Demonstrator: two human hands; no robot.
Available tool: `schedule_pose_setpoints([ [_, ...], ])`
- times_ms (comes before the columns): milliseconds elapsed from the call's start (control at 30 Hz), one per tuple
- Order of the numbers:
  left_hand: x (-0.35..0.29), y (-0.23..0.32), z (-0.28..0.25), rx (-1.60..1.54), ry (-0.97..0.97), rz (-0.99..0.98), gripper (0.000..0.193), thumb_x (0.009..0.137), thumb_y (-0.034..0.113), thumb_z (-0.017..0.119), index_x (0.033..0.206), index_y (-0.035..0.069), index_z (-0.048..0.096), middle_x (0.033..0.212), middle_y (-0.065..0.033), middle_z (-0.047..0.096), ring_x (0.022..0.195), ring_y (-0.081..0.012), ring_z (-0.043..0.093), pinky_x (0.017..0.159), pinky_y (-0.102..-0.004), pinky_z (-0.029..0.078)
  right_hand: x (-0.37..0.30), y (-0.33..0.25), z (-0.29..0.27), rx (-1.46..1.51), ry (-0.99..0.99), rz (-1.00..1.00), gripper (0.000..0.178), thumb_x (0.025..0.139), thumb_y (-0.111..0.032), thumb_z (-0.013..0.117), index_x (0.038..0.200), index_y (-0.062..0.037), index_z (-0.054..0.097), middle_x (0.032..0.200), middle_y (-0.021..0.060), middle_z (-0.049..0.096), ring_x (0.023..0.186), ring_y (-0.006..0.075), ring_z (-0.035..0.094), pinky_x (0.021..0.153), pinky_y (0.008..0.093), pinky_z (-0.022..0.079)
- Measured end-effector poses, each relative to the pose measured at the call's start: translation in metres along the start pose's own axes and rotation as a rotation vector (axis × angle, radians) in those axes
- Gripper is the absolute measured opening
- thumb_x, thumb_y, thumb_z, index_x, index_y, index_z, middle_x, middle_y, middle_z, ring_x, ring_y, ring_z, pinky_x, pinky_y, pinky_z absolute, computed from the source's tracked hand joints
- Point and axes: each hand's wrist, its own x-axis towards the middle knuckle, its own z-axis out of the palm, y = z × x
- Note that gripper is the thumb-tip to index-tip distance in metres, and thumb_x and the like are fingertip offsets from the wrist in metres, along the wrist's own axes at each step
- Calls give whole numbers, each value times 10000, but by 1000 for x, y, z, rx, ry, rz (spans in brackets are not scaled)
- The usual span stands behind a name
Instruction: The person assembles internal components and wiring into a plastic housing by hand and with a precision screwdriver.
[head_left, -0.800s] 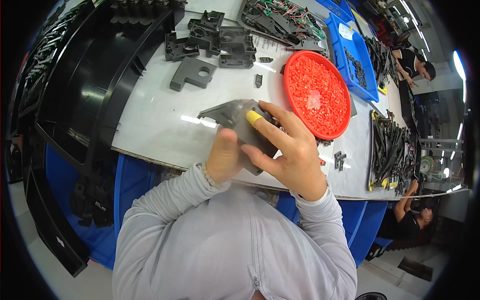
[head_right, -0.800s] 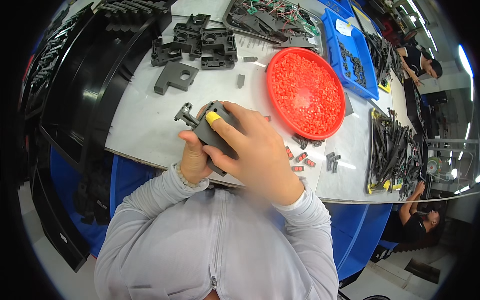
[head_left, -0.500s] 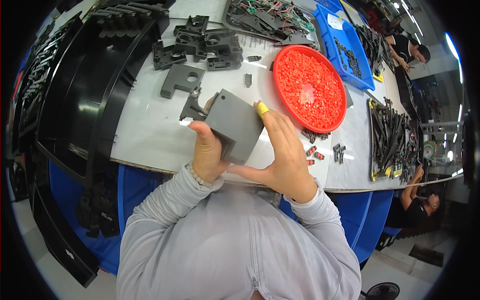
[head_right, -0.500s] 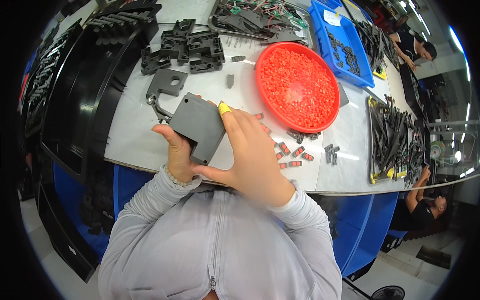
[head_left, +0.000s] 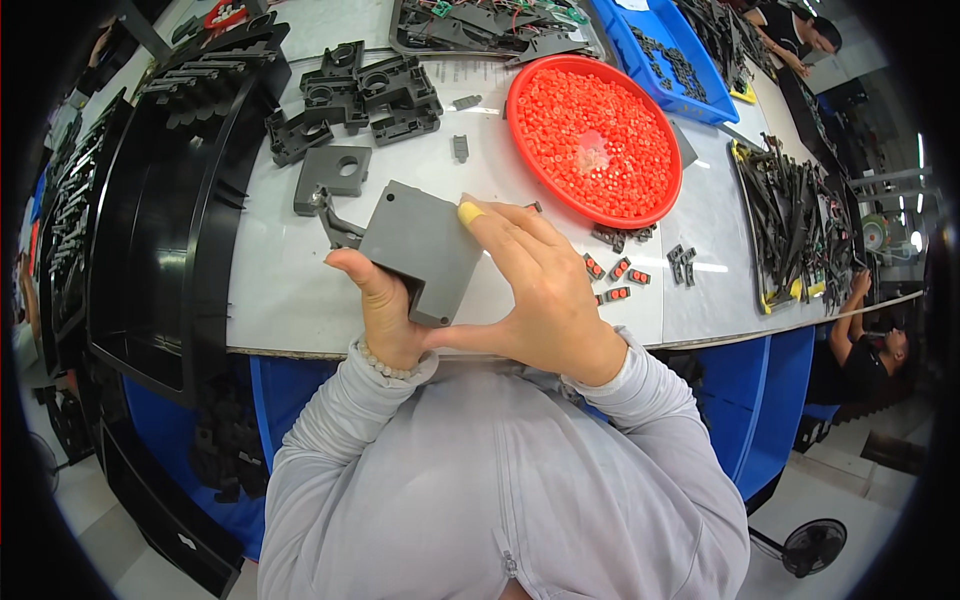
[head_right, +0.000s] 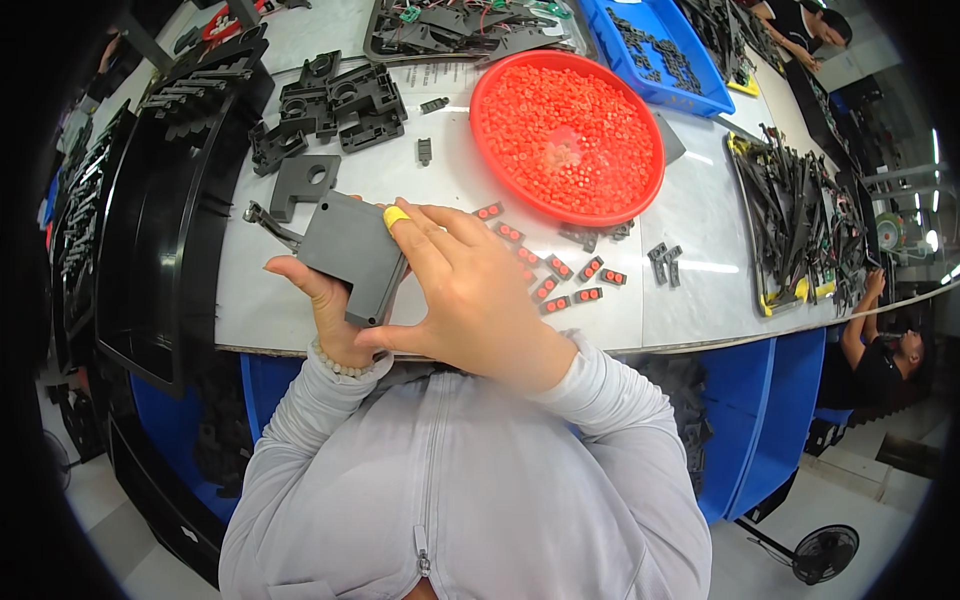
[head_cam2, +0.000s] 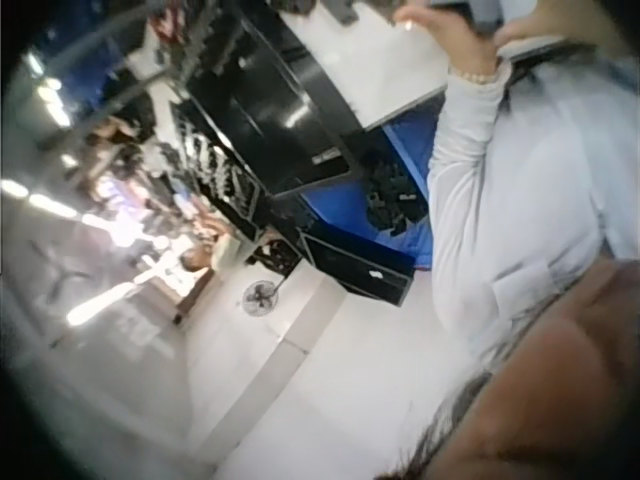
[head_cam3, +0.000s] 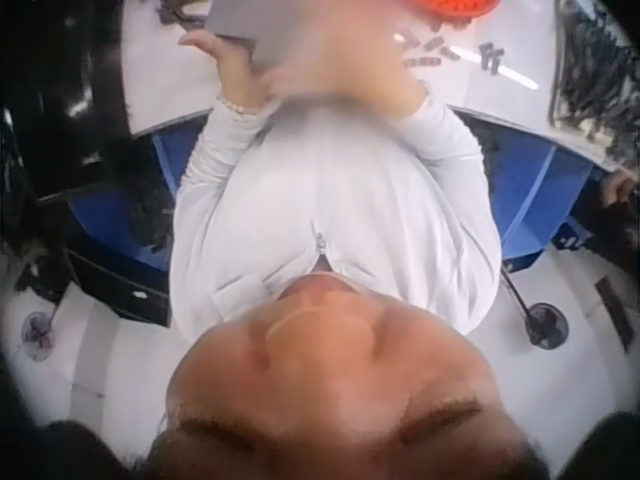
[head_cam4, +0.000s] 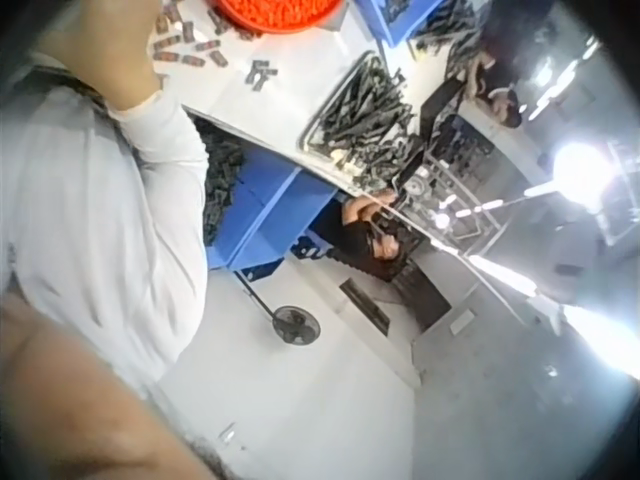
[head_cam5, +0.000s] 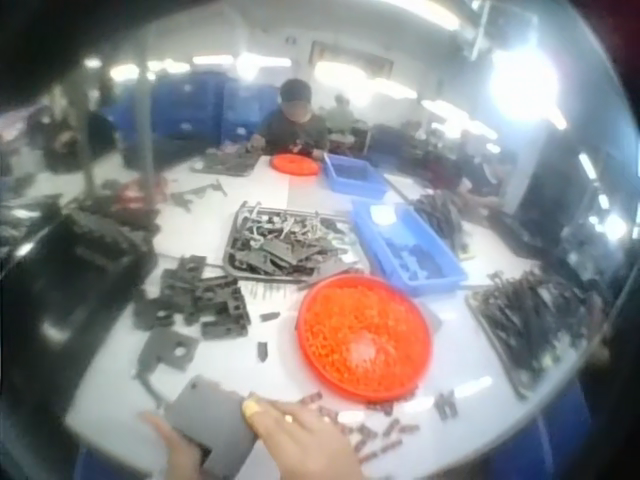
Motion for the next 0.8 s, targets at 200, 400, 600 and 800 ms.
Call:
schedule_pose_setpoints([
  [200, -1, 1, 6, 21, 108, -30, 1014, 638, 877, 267, 1213, 61, 444, 1166, -69, 507, 1055, -170, 502, 909, -326, 435, -4, 0, 4, 35, 40, 4, 879, 433, -359, 864, 1110, 85, 521, 1072, 218, 594, 951, 337, 592, 789, 386, 487],
  [400, -2, 5, 11, 68, 114, -14, 1021, 643, 878, 257, 1214, 52, 444, 1167, -71, 508, 1055, -171, 503, 907, -324, 435, -5, 0, 3, 51, 51, -9, 909, 415, -381, 869, 1112, 87, 521, 1078, 220, 595, 968, 340, 591, 807, 385, 481],
  [600, -4, 7, 10, 111, 88, -16, 1022, 653, 874, 260, 1215, 41, 441, 1166, -71, 506, 1056, -171, 502, 904, -324, 437, -4, 0, 2, 85, 38, -9, 909, 416, -381, 867, 1114, 88, 522, 1086, 221, 593, 973, 340, 590, 821, 392, 476],
  [800, -3, 9, 8, 43, 66, -29, 992, 672, 861, 285, 1209, 43, 448, 1149, -72, 516, 1052, -175, 508, 895, -323, 444, -2, -1, 4, 85, 35, 1, 896, 426, -369, 866, 1116, 87, 522, 1106, 227, 582, 995, 348, 580, 823, 399, 474],
])
